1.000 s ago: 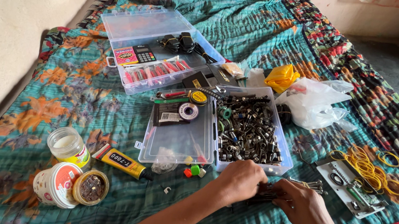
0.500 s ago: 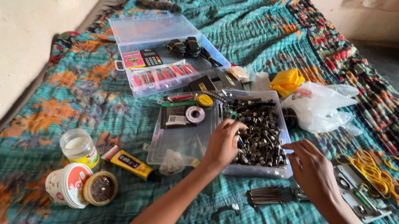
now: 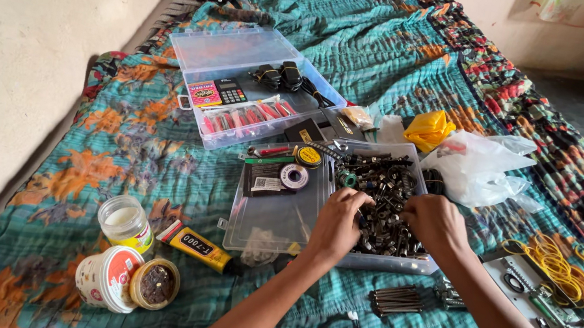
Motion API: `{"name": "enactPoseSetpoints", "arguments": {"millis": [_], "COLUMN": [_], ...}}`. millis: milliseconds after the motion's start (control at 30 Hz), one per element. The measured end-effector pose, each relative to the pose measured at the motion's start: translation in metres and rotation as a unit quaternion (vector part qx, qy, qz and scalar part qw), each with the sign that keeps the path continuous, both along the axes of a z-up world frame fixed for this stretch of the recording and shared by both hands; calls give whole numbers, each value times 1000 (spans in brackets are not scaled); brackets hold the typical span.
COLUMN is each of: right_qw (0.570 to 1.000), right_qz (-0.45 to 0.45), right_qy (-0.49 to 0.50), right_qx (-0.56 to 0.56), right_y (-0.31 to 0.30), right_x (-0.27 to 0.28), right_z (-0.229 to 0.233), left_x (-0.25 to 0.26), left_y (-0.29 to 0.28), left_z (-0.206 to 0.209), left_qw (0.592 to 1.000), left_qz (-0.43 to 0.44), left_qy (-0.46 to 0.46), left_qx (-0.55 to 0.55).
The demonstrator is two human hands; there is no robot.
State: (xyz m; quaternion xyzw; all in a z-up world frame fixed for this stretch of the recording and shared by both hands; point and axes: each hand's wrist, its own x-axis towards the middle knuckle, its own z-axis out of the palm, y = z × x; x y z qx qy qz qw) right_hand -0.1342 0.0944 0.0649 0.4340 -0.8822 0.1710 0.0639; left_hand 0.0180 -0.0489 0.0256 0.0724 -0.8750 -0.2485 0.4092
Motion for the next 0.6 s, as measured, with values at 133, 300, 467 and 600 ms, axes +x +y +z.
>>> {"name": "enactPoseSetpoints", "arguments": {"millis": [133, 300, 467, 600], "right_qw": [986, 963, 914, 967], "right_qz": [31, -19, 61, 21], "right_qy": [-15, -205, -358, -249], "right_qx": [-164, -172, -182, -40], "right_y": [18, 48, 82, 102], "right_x": [18, 30, 37, 52], "right_z": [24, 37, 14, 9], "left_x": [9, 13, 21, 23], "left_y": [8, 33, 60, 55], "left_z": [20, 41, 57, 56], "left_qw": [993, 969, 910, 940], "left_qz": [-39, -150, -264, -278], "left_qy": [4, 19, -52, -142], "left_qx": [113, 197, 315, 138]}}
